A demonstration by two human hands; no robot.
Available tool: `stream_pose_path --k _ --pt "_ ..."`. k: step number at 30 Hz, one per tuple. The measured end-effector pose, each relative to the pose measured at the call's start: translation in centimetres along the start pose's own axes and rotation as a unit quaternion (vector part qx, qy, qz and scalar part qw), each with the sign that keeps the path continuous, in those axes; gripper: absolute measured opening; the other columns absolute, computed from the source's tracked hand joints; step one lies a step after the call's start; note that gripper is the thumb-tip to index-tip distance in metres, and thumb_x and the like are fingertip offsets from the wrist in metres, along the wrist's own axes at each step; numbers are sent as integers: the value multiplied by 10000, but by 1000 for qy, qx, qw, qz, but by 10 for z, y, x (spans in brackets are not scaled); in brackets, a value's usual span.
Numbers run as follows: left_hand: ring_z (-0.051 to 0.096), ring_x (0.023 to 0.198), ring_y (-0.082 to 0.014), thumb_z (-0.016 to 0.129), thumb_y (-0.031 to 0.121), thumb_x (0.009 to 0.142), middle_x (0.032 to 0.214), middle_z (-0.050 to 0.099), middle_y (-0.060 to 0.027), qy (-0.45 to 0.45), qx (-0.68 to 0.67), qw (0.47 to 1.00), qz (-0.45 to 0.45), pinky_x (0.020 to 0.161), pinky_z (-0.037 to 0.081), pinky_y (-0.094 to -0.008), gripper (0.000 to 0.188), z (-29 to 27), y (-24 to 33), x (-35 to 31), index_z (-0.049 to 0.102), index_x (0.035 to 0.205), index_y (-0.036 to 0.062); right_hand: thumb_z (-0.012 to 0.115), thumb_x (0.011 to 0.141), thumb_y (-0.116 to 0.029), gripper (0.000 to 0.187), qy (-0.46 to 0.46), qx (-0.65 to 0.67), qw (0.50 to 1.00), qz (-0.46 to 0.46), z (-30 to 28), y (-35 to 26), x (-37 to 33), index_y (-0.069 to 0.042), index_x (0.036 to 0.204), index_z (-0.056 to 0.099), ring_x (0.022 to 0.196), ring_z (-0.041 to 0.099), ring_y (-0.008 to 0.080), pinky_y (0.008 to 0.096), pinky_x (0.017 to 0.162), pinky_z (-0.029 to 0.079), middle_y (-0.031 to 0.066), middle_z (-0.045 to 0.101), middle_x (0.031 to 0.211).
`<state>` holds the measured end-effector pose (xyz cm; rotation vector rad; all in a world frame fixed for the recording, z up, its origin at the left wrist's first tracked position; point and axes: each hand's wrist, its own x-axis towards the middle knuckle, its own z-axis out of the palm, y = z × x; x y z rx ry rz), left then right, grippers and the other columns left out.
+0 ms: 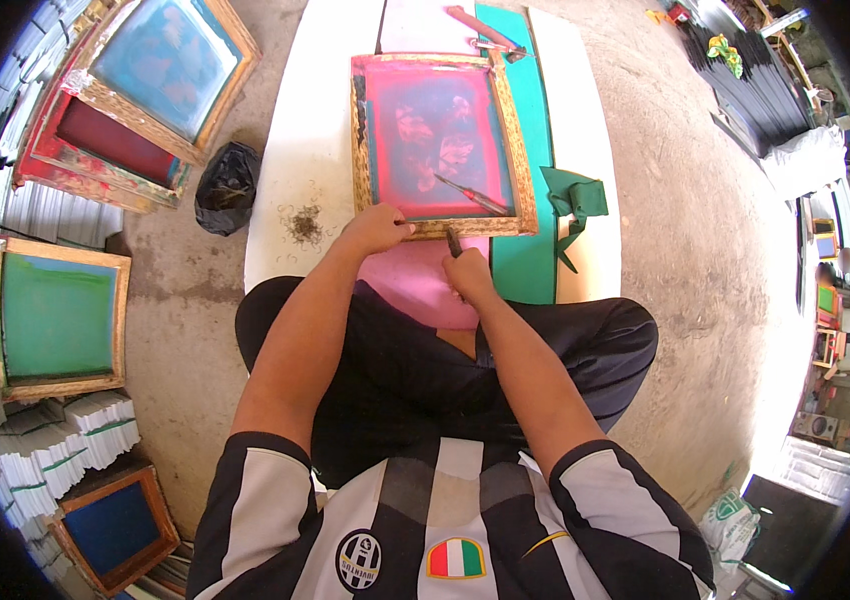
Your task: The person scrapes dried pink ink from a screen printing frame using a small metal scraper. They repeatedly scrape the mesh surface and remove the dried ink residue.
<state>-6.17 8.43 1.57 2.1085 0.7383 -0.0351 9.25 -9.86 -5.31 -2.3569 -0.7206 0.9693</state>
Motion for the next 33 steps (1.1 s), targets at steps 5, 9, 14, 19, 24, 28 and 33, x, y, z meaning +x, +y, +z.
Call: stream_pose_path --k 5,9,14,19,24,28,33 --pt "669 651 -330 662 319 894 735 677 -209 12 37 999 3 675 524 -443 347 -4 1 -7 726 866 -20 599 860 -292 373 56 -111 991 -44 -20 -39 -40 74 848 675 856 684 467 536 800 542 320 681 845" --pt "638 569 -242 669 327 904 718 683 -154 -17 -81 995 -63 559 513 -381 375 -10 16 -14 718 872 -43 594 864 -294 361 40 -151 985 -72 -11 -32 -46 46 935 689 913 681 468 543 846 535 316 685 875" --pt "595 522 -166 686 325 904 696 676 -86 -71 -174 977 -97 466 477 -313 364 -10 28 -18 721 902 -37 592 878 -262 320 -31 -147 984 -94 -12 -64 -74 20 1010 665 947 681 452 534 849 537 290 695 950" --pt "566 489 -147 709 265 879 701 677 -75 -56 -189 973 -122 422 428 -297 278 -4 13 -12 732 911 -10 596 872 -231 298 -64 -153 980 -113 -16 -67 -73 8 1039 658 973 676 442 538 865 529 278 698 977" --pt "565 510 -164 704 216 865 690 659 -93 -82 -209 962 -157 425 407 -315 225 -3 10 -7 725 886 -7 644 824 -212 254 -52 -126 974 -178 -14 -49 -63 18 928 665 872 674 443 509 779 531 298 670 873" --pt "535 474 -192 703 183 839 667 635 -103 -66 -227 955 -177 403 376 -350 198 3 -2 0 709 868 -13 645 874 -214 239 -179 -37 965 -189 -18 -44 -55 10 958 655 801 703 331 423 704 541 224 689 884" --pt "687 733 -278 637 157 859 892 718 -162 -5 -58 974 -220 602 530 -409 215 -11 -10 0 725 969 -6 604 961 -211 252 -273 226 935 26 -24 -36 -54 15 1072 591 738 700 215 356 613 537 123 680 866"
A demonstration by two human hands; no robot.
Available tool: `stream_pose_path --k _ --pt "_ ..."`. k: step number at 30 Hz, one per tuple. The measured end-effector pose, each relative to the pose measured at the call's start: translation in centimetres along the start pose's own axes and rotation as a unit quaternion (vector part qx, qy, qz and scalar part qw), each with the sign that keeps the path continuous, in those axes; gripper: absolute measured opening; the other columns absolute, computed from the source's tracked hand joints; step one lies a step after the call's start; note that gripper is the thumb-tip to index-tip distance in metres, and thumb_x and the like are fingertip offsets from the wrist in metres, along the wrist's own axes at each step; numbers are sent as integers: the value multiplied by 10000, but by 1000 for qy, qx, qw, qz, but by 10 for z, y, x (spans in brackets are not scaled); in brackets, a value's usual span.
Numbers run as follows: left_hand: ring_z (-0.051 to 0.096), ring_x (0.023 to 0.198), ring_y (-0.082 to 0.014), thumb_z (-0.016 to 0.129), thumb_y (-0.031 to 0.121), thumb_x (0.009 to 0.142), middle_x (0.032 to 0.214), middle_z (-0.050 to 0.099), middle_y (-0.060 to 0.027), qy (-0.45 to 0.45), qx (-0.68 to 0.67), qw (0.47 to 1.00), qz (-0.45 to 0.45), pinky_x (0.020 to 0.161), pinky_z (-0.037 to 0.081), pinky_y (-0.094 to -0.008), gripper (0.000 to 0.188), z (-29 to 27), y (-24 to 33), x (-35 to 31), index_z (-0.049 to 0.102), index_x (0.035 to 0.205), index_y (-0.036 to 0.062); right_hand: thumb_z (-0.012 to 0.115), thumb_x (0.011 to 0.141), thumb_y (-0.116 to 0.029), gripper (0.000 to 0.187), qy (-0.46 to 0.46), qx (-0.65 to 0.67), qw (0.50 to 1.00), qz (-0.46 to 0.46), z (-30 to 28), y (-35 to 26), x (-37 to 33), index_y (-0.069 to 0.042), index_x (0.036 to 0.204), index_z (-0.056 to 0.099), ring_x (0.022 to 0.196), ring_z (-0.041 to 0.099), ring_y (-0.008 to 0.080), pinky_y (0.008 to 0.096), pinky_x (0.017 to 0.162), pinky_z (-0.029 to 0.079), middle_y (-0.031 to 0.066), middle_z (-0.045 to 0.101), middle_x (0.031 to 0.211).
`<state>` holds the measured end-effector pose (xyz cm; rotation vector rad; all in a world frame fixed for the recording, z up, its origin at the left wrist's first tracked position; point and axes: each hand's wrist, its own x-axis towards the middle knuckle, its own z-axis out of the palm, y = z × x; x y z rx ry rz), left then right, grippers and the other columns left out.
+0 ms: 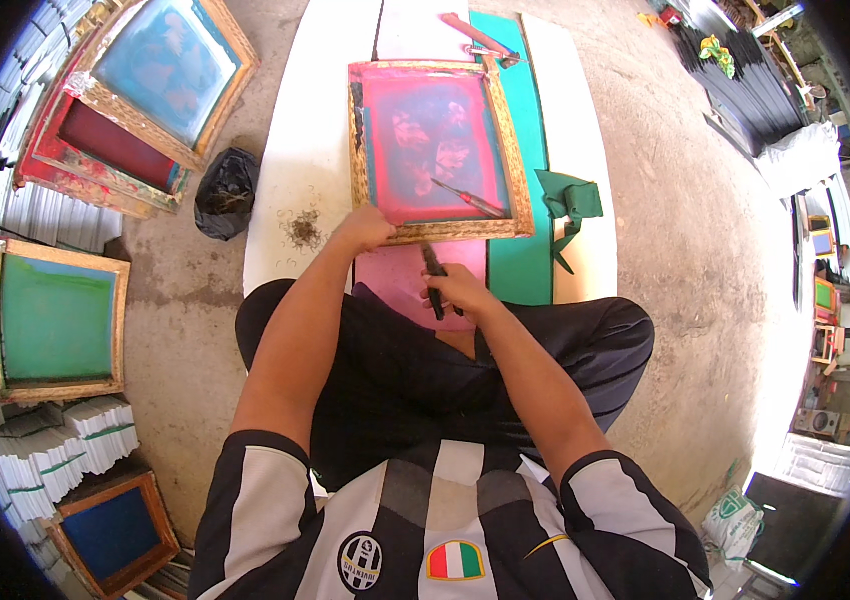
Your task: The person scrapes dried pink ink from a screen printing frame using a small metal scraper. They repeatedly scrape the mesh surface and remove the dried ink residue.
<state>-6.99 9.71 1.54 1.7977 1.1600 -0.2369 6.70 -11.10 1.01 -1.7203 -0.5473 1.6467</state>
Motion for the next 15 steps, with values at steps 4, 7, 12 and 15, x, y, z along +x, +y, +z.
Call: stream_pose_path --k 4,7,12,15 --pt "668 1137 -365 576 126 876 1203 691 -211 175 176 962 -114 902 554 -449 294 -39 25 -37 729 1111 36 584 980 -231 267 68 16 997 45 -35 16 16 7 1098 562 689 692 247 370 560 531 154 667 859" --pt "688 1112 -330 622 129 868 1191 709 -171 197 202 945 -163 864 570 -427 288 -56 -7 -29 740 1125 76 596 920 -157 224 112 12 992 50 -29 -10 1 62 884 566 547 637 257 395 468 500 143 612 696" --pt "691 1121 -283 654 109 850 1217 707 -145 203 199 931 -228 826 577 -390 299 -67 -28 -25 747 1134 100 583 942 -182 234 101 -9 993 69 -37 -6 16 42 1009 568 574 648 270 418 466 506 151 625 737" --pt "689 1125 -280 652 117 848 1227 704 -137 202 191 932 -233 820 576 -384 298 -64 -29 -23 749 1130 105 586 954 -199 269 101 -21 991 84 -39 -5 25 44 1068 568 596 661 277 433 469 517 158 631 757"
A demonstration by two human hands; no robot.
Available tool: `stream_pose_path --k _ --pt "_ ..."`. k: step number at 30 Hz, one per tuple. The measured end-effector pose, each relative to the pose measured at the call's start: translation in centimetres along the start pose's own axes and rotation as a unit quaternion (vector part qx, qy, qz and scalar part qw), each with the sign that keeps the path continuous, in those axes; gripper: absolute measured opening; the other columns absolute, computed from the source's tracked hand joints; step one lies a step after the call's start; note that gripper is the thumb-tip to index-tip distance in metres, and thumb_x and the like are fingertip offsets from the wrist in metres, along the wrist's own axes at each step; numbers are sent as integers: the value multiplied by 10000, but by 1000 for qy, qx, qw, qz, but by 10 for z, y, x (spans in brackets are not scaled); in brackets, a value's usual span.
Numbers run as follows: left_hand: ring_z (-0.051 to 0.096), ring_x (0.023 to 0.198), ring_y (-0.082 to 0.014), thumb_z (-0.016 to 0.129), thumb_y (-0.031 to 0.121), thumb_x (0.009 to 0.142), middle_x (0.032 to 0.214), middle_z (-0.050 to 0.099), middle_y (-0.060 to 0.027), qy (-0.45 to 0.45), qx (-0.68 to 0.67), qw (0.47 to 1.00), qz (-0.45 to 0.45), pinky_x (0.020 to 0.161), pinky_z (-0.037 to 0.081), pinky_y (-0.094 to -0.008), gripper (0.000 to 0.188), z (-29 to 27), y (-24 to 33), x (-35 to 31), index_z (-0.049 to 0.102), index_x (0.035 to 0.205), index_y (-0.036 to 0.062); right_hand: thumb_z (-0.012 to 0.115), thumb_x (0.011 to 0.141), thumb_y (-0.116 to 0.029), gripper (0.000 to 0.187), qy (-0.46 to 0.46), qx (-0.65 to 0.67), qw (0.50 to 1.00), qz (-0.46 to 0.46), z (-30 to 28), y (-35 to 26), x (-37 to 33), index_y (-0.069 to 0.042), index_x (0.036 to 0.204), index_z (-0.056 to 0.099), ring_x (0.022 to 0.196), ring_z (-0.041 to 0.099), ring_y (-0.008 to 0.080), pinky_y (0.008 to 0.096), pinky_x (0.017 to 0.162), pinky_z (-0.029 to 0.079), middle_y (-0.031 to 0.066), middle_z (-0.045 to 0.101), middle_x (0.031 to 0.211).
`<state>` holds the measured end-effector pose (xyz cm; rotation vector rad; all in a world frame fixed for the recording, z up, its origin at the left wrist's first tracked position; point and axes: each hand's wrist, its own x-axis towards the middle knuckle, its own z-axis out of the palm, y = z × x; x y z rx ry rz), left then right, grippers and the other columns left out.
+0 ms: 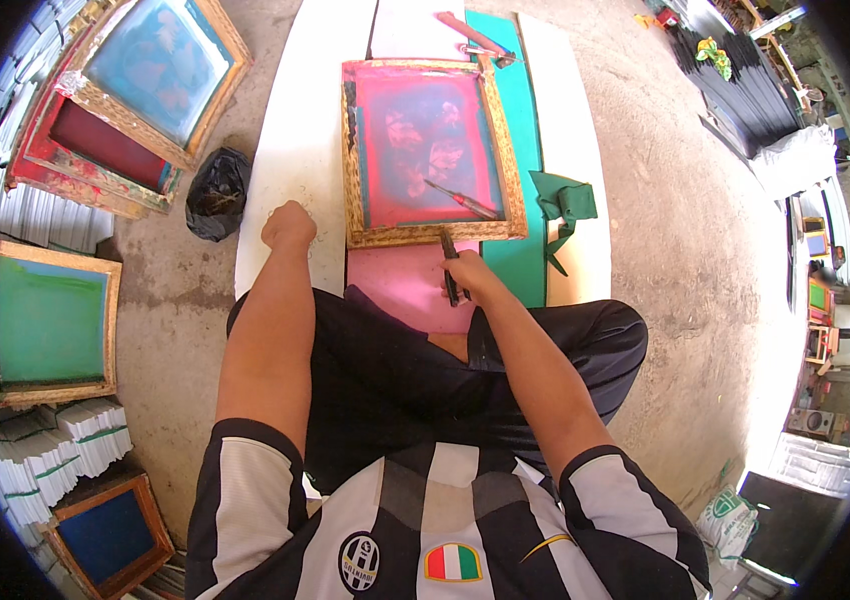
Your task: The person scrapes dried pink ink from a screen printing frame using a small metal scraper. They repeatedly scrape the mesh surface and remove the dried ink residue.
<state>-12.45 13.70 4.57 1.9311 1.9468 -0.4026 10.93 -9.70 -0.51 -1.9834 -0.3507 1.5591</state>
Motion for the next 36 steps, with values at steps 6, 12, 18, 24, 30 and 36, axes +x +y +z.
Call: stream_pose_path --k 6,12,18,24,30,36 --pt "689 1120 -299 638 143 840 1219 702 -159 -6 -12 1000 24 840 569 -420 333 -4 13 -5 728 1156 85 593 904 -177 255 50 -15 999 -9 8 -11 -15 77 929 597 552 631 261 429 449 490 147 607 687" --pt "679 1104 -364 648 281 863 1195 699 -191 -17 -33 996 86 925 539 -456 355 -4 32 -5 720 1128 56 634 871 -262 367 202 -230 944 -120 18 11 -2 104 893 643 698 694 410 519 642 556 271 679 767" --pt "694 1002 -374 667 345 872 1018 727 -212 9 -118 970 214 888 540 -447 354 5 39 -16 743 1005 26 599 898 -320 395 244 -272 922 -130 32 11 -16 57 993 664 929 673 488 547 851 528 335 680 929" --pt "682 742 -311 673 336 886 820 715 -166 -134 -161 872 442 696 545 -422 361 49 69 -33 726 891 -21 611 897 -332 372 181 -290 921 -185 38 24 -21 24 997 650 905 673 478 556 830 515 301 688 902" --pt "599 566 -160 686 263 906 736 681 -65 -270 -289 849 349 485 475 -321 278 52 71 -48 715 907 -13 601 918 -323 343 134 -304 913 -239 41 9 -40 15 969 628 886 665 480 566 801 505 285 687 869" --pt "539 511 -135 688 233 902 706 648 -57 -312 -311 837 324 450 417 -299 227 45 71 -51 706 908 8 658 926 -314 337 38 -273 931 -240 28 1 -39 17 981 623 755 691 315 436 663 530 196 688 813"
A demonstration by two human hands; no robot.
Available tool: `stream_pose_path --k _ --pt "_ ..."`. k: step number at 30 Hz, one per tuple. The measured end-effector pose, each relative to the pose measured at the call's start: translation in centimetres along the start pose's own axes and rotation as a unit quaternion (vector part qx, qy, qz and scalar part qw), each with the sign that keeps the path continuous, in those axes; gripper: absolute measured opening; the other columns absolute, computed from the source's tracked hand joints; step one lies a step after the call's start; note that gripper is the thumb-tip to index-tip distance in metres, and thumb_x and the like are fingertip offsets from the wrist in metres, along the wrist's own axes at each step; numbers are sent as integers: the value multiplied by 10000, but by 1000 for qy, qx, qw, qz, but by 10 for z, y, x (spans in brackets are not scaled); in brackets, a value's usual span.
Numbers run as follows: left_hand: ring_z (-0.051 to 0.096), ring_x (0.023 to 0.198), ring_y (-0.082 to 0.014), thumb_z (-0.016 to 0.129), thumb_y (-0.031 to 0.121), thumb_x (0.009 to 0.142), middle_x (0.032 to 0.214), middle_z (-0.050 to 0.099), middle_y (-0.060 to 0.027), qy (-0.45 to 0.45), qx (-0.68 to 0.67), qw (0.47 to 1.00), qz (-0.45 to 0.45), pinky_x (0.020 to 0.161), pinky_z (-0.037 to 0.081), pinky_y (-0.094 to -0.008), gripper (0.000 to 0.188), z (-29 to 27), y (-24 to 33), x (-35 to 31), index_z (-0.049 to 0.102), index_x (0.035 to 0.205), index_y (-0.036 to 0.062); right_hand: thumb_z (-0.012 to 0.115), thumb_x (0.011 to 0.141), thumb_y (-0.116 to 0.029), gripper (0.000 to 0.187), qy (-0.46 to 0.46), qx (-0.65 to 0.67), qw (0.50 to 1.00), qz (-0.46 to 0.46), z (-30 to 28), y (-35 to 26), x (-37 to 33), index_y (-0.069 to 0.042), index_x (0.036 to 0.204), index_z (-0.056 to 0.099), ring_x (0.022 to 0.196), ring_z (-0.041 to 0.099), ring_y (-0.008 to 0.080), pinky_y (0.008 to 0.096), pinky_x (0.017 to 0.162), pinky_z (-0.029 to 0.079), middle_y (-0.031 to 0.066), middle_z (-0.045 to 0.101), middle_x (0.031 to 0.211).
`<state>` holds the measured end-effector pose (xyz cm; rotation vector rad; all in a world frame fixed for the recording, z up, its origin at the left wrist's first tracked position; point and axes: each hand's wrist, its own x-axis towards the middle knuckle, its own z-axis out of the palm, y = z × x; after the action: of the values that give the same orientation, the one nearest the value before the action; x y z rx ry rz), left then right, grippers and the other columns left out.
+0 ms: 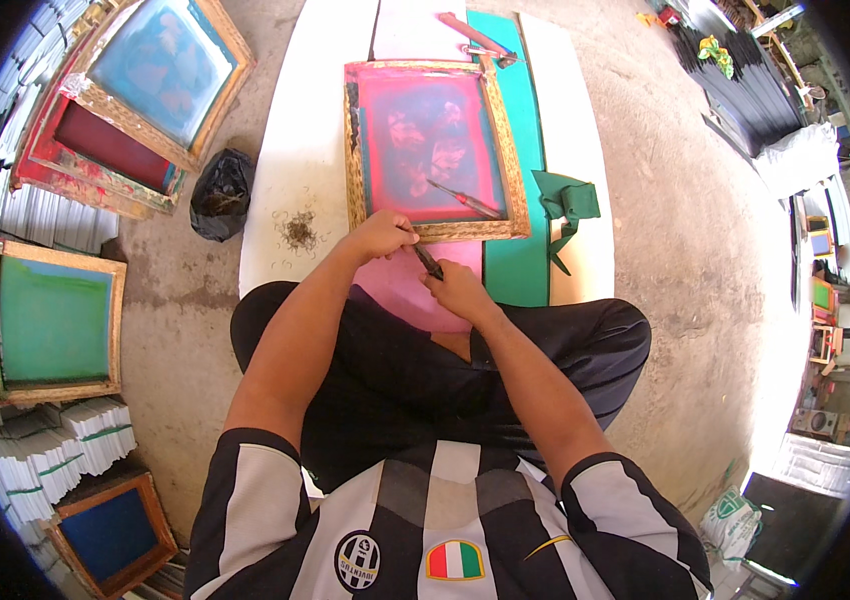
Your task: The person scrapes dried pink ink from a screen printing frame using a small metal scraper. They repeatedly scrape the mesh surface and remove the dried ink residue.
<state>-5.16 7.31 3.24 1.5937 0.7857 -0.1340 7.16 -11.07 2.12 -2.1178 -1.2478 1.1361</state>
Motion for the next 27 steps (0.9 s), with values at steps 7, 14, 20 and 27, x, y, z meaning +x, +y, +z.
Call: stream_pose_path --k 7,14,20,27 --pt "579 522 -188 685 180 874 729 673 -122 23 6 1000 -8 474 457 -348 211 -1 -13 14 700 912 -27 656 945 -334 330 -158 213 961 80 -25 14 9 -9 984 620 677 675 186 342 539 513 113 694 835" --pt "695 985 -371 606 181 844 999 720 -223 166 324 931 -42 836 540 -472 268 -26 -7 -2 725 983 -14 661 963 -323 378 -240 201 925 217 -87 32 26 -16 1149 540 732 726 237 396 563 610 142 701 945" --pt "692 1015 -374 589 130 779 1059 717 -218 141 296 940 -94 854 547 -472 325 -34 4 -7 722 1044 -3 600 985 -304 387 -281 139 913 260 -113 34 52 10 1193 512 719 733 314 465 549 615 218 701 903" --pt "692 1028 -366 623 192 820 1072 720 -208 129 310 937 -96 855 548 -467 320 -34 -1 -1 727 1061 9 616 983 -352 421 -325 68 898 289 -127 24 70 52 1100 607 801 739 338 491 618 618 246 711 978"
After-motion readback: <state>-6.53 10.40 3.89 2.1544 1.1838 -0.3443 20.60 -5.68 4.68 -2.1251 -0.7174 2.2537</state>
